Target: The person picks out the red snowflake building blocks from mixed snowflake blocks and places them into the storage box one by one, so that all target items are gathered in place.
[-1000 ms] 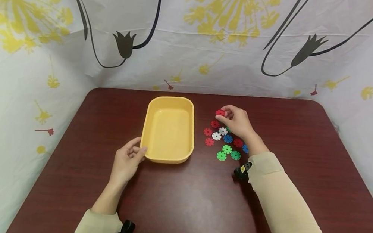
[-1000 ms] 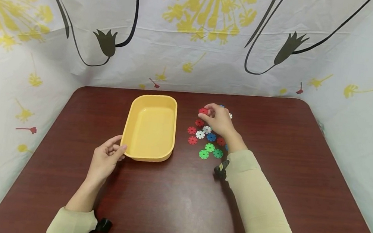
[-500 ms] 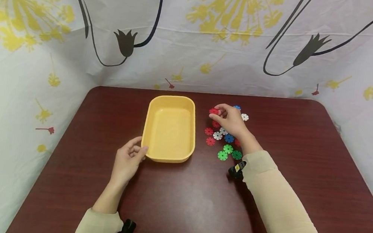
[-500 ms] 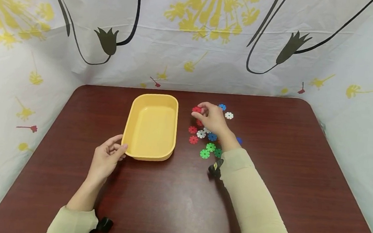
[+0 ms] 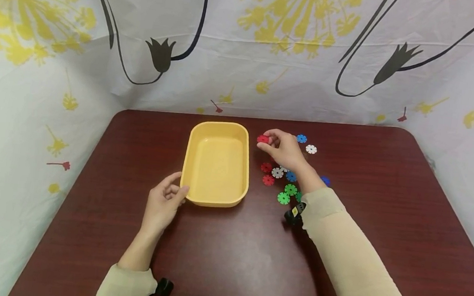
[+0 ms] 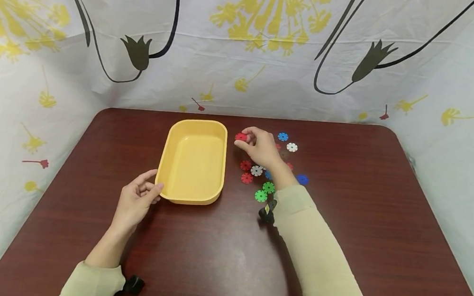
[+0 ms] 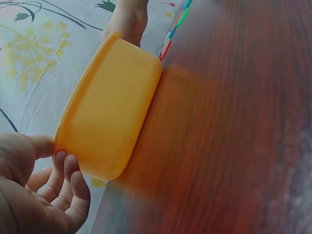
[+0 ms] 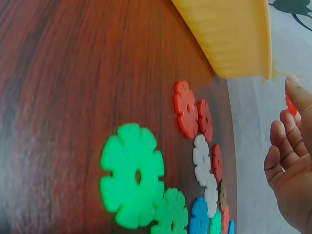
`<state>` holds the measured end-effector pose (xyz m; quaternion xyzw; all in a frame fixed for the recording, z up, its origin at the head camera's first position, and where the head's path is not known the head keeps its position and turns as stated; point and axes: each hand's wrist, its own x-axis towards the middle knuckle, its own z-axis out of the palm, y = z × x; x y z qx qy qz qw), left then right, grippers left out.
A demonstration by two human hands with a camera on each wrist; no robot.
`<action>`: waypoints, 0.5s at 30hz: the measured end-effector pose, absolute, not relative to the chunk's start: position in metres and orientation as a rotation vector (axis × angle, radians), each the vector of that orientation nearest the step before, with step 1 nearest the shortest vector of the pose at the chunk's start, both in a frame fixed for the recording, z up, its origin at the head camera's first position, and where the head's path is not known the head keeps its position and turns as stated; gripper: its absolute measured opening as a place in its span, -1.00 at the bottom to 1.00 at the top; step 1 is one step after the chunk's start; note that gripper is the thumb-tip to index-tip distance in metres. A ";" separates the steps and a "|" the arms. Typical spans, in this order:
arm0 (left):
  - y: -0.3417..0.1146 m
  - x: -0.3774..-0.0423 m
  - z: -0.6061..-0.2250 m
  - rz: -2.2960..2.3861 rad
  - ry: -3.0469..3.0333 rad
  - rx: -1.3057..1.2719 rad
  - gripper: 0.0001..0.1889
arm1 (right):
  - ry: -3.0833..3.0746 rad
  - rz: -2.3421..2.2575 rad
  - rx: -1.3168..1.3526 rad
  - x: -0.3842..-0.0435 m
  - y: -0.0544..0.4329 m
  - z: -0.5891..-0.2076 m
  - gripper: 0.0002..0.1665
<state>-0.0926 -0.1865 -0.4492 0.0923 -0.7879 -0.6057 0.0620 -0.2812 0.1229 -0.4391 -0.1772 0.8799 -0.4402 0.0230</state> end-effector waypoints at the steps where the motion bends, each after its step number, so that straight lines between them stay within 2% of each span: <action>1: -0.187 -0.093 -0.449 -1.832 -2.382 0.281 -0.50 | 2.725 -1.360 -0.555 -0.281 0.121 -0.439 -0.51; 15: -0.188 -0.093 -0.449 -1.842 -2.392 0.299 -0.49 | 2.715 -1.382 -0.599 -0.284 0.099 -0.431 -0.55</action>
